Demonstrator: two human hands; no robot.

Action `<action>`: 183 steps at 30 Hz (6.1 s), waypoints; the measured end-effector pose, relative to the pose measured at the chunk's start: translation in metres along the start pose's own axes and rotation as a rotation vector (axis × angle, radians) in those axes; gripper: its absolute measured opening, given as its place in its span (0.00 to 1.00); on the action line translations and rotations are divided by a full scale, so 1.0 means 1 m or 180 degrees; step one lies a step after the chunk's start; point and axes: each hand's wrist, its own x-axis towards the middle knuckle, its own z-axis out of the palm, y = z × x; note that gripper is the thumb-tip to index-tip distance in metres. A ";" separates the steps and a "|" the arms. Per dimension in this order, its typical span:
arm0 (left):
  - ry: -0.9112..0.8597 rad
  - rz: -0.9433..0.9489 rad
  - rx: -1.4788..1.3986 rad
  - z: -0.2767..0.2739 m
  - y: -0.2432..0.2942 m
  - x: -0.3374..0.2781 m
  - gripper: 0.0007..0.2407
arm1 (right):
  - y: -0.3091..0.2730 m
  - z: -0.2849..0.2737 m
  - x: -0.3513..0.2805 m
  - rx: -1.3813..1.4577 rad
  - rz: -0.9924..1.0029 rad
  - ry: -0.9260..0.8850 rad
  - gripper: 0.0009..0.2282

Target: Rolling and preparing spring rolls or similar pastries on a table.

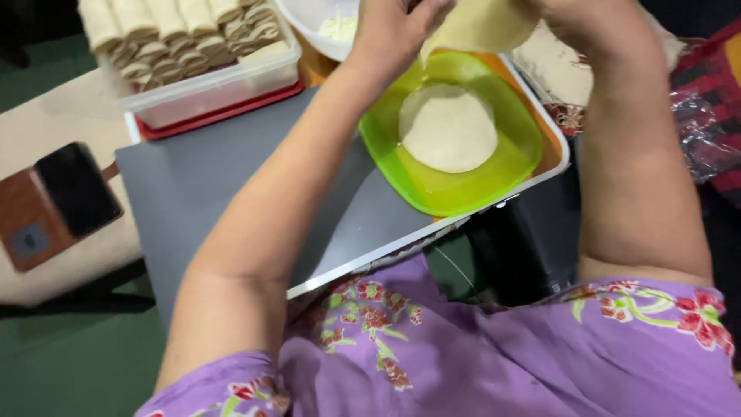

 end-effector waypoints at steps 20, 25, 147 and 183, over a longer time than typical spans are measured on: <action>-0.2501 -0.1103 0.2474 -0.260 0.116 -0.116 0.09 | -0.139 0.330 -0.103 0.2123 0.0776 -0.0444 0.17; -0.2349 -0.1036 0.2276 -0.194 0.041 -0.123 0.09 | -0.102 0.316 -0.114 0.1880 0.1368 -0.0208 0.21; 0.0761 -0.2437 -0.0237 -0.262 0.062 -0.271 0.09 | -0.123 0.329 0.029 -0.0587 -0.1407 -0.0722 0.06; 0.0160 -0.1626 -0.0320 -0.256 0.005 -0.200 0.08 | -0.096 0.314 0.009 0.1194 0.0971 -0.1255 0.16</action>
